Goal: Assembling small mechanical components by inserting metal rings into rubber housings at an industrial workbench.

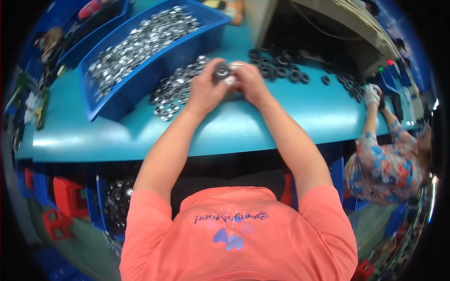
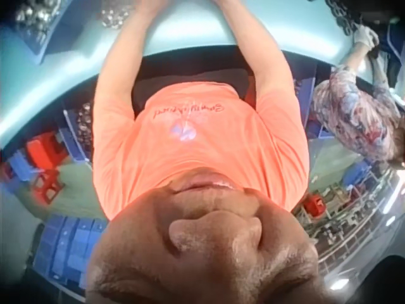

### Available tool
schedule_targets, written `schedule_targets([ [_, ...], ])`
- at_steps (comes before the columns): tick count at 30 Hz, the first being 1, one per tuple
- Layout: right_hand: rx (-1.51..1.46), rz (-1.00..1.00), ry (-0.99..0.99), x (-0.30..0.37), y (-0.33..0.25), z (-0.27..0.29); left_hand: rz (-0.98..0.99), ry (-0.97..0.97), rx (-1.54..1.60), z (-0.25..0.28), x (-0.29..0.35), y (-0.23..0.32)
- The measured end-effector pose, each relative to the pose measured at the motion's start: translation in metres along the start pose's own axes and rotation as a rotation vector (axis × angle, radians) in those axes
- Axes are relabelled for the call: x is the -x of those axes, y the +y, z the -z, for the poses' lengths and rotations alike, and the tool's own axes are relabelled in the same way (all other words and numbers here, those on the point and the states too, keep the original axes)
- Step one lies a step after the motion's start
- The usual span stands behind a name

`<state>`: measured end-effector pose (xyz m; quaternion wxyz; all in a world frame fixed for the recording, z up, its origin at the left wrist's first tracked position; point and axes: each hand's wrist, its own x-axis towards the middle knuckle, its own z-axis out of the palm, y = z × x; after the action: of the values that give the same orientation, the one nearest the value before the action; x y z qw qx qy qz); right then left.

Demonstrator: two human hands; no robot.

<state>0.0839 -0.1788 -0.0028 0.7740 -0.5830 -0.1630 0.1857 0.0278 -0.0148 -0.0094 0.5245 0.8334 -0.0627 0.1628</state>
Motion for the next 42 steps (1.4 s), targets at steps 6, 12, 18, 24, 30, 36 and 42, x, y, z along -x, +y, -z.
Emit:
schedule_targets([
  [6, 0.401, 0.315, 0.163, -0.014, 0.024, 0.006, -0.239, 0.072, -0.077, -0.017, -0.010, -0.012],
  [12, 0.504, 0.455, 0.288, -0.012, 0.023, -0.004, -0.276, 0.017, -0.136, -0.012, -0.010, -0.016],
  [18, 0.519, 0.377, 0.307, -0.015, 0.025, -0.007, -0.211, 0.017, -0.109, -0.022, -0.010, -0.018],
  [24, 0.519, 0.431, 0.336, -0.010, 0.024, -0.009, -0.240, -0.034, 0.020, -0.019, -0.007, -0.024],
  [30, 0.523, 0.454, 0.313, -0.014, 0.022, 0.000, -0.183, -0.062, 0.020, -0.016, -0.006, -0.013],
  [36, 0.420, 0.635, 0.215, 0.001, 0.012, 0.001, -0.301, -0.002, 0.024, -0.018, -0.002, 0.005],
  [42, -0.026, 0.343, 0.317, 0.000, 0.013, 0.022, 0.317, -0.478, 1.179, 0.021, 0.005, 0.009],
])
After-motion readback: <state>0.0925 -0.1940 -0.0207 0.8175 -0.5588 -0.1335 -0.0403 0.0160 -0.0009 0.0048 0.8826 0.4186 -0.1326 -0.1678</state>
